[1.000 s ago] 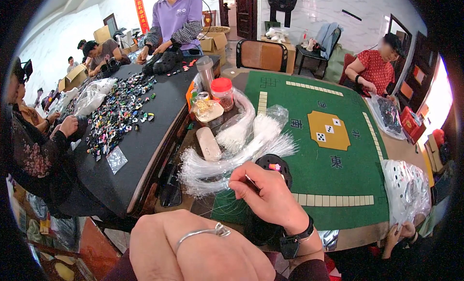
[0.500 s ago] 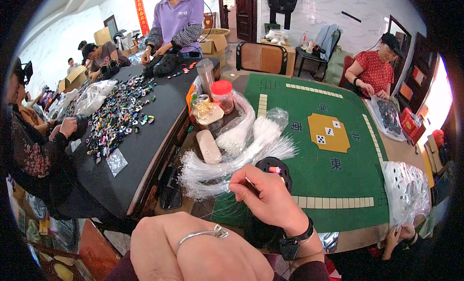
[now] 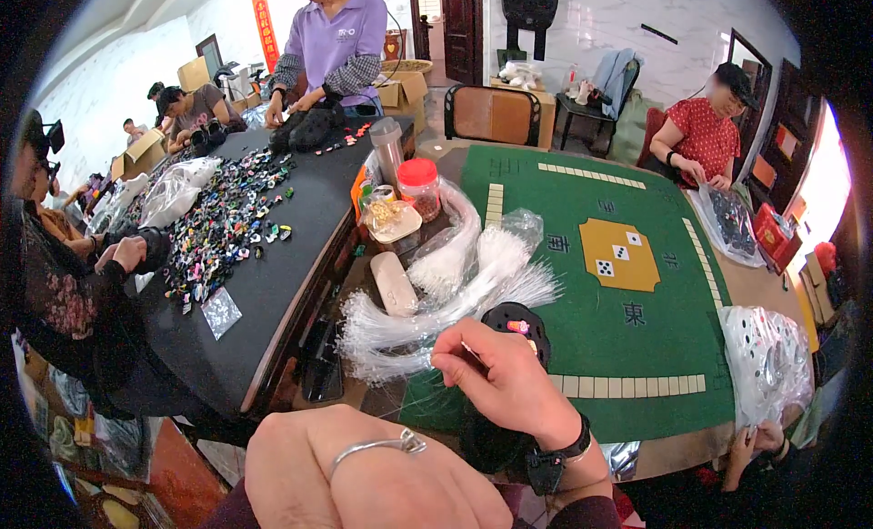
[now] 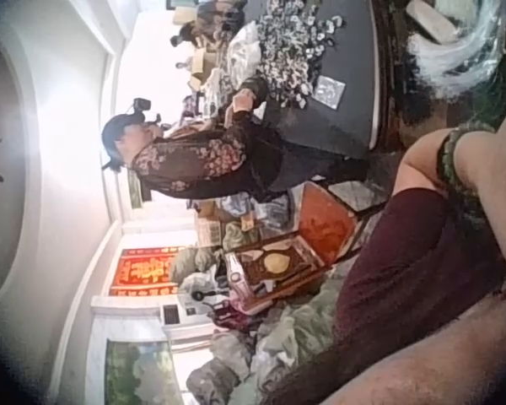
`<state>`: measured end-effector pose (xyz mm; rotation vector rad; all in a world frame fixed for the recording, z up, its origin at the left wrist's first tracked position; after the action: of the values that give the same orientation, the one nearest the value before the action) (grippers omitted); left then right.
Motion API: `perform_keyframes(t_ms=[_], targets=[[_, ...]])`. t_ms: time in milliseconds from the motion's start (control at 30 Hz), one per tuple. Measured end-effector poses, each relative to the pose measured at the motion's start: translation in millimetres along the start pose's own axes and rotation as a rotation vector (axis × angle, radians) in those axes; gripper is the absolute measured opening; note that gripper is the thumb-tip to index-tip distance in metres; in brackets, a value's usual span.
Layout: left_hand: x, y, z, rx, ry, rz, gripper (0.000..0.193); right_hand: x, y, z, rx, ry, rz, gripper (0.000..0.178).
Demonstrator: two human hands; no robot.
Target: Attaching decorative charms and pins to black clogs.
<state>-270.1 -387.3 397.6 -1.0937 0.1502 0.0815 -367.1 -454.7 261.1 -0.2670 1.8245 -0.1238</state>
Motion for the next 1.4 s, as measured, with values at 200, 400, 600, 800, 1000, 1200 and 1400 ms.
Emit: perform_keyframes(t_ms=[200, 400, 600, 800, 1000, 1200, 1400], targets=[[2, -9, 4, -0.128, -0.074, -0.016, 0.012, -2, 1, -2, 0.003, -0.007, -0.003, 0.006], [5, -9, 3, -0.151, -0.167, -0.042, 0.012, 9, -5, 7, -0.033, -0.048, -0.014, 0.007], [3, -9, 5, -0.12, -0.13, -0.008, 0.011, 11, -5, 5, -0.023, -0.032, -0.035, 0.009], [4, -12, 8, -0.172, -0.135, 0.014, 0.012, 9, -5, 4, -0.028, -0.027, -0.029, 0.008], [5, -14, 6, -0.211, -0.146, 0.028, 0.012, 6, -5, 5, -0.024, -0.055, -0.021, 0.008], [3, -7, 7, -0.178, -0.16, 0.002, 0.015, 6, -5, 5, -0.027, -0.018, -0.033, 0.008], [2, -3, 3, -0.13, -0.17, -0.035, 0.018, 6, -3, 3, -0.015, -0.034, -0.019, 0.008]])
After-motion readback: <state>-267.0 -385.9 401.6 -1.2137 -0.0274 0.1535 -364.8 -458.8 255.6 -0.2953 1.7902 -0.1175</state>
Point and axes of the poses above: each hand's wrist, its own y-axis away from the middle knuckle, its own z-axis out of the palm, x = y × z, the point moved 9 cm from there along -y, towards the middle knuckle, and after that the axes turned 4 degrees about -y, right-handed, at the moved point
